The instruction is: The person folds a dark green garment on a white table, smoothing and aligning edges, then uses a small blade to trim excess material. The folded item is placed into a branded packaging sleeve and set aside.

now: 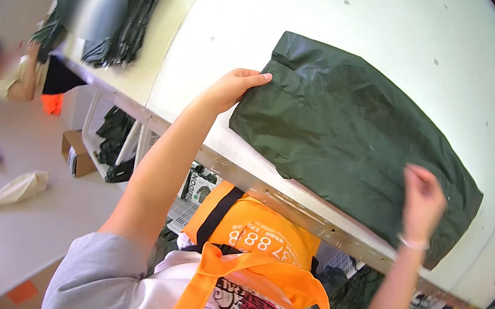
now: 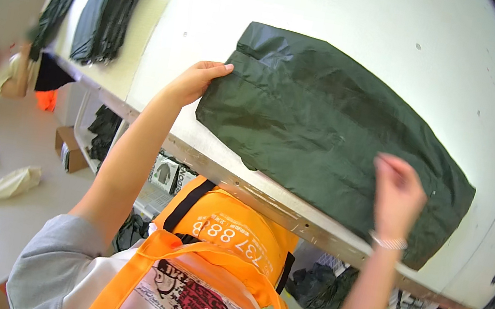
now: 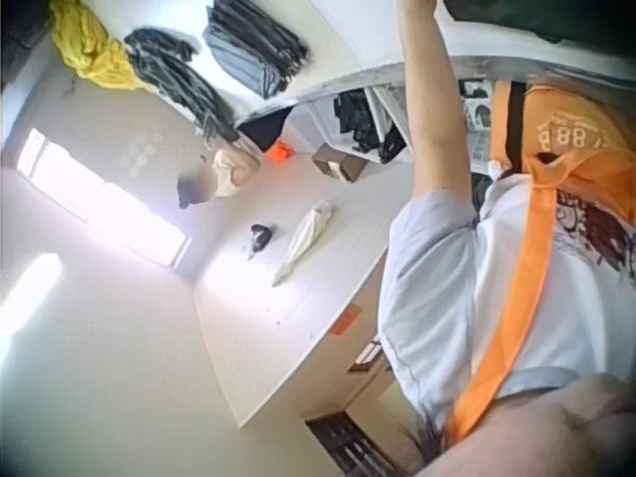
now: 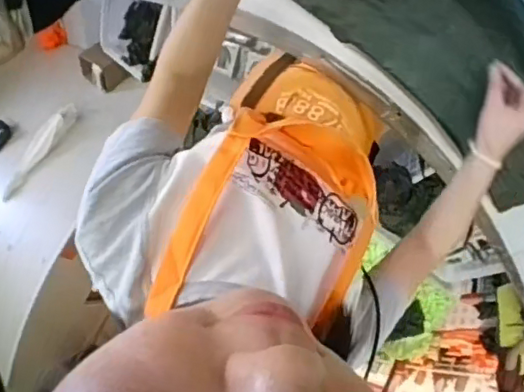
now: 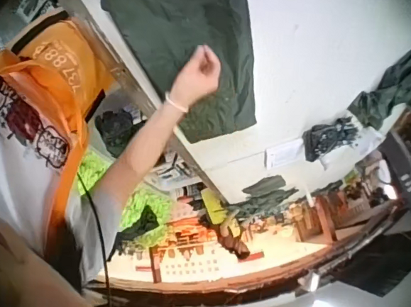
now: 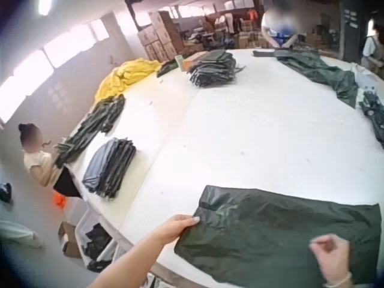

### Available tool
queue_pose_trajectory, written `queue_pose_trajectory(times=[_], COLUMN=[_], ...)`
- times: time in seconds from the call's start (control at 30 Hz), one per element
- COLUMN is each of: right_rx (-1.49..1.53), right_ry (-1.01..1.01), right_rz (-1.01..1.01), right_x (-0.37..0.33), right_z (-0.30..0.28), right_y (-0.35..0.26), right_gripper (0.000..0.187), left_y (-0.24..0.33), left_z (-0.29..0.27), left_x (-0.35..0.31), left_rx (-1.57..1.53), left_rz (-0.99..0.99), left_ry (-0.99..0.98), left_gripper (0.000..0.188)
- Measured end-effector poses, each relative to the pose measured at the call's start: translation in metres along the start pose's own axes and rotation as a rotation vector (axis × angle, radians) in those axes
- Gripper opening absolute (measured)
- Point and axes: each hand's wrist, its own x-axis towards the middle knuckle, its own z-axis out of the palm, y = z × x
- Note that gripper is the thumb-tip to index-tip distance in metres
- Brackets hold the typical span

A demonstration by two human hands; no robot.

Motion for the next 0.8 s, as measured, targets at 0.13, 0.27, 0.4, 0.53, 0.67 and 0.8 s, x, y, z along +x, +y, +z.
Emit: queue_pose_trajectory(times=[0.13,0.27,0.4,0.53,0.67,0.8], right_rx=[-0.095,-0.169,-0.251,-0.440,-0.357,-0.244], right_ry=[-0.051,-0.023,0.109,0.099,0.136,0.211], right_rz=[-0.322,-0.278,-0.343,-0.432,-0.360,-0.262], right_x=[-0.005,-0.009,-0.006,-0.004,0.002,0.004], right_z=[0.141,0.201,0.224,0.230,0.213,0.189], right_y=[-0.040,-0.051,-0.036,-0.030,-0.023,-0.019], right_gripper=[0.017,0.019,0.009,0.012,0.015,0.012], left_y=[-0.005,-0.008,-0.008,-0.008,-0.008,-0.006], left_z=[-0.010,-0.016,-0.022,-0.024,-0.024,-0.025], left_x=[0.012,0.018,0.022,0.027,0.029,0.027], left_rx=[-0.077,-0.168,-0.121,-0.101,-0.130,-0.134], left_rz=[-0.039,-0.057,-0.075,-0.109,-0.104,-0.110], left_ry=[-0.138,-0.212,-0.239,-0.235,-0.249,-0.241], left_gripper=[0.032,0.031,0.033,0.034,0.034,0.035])
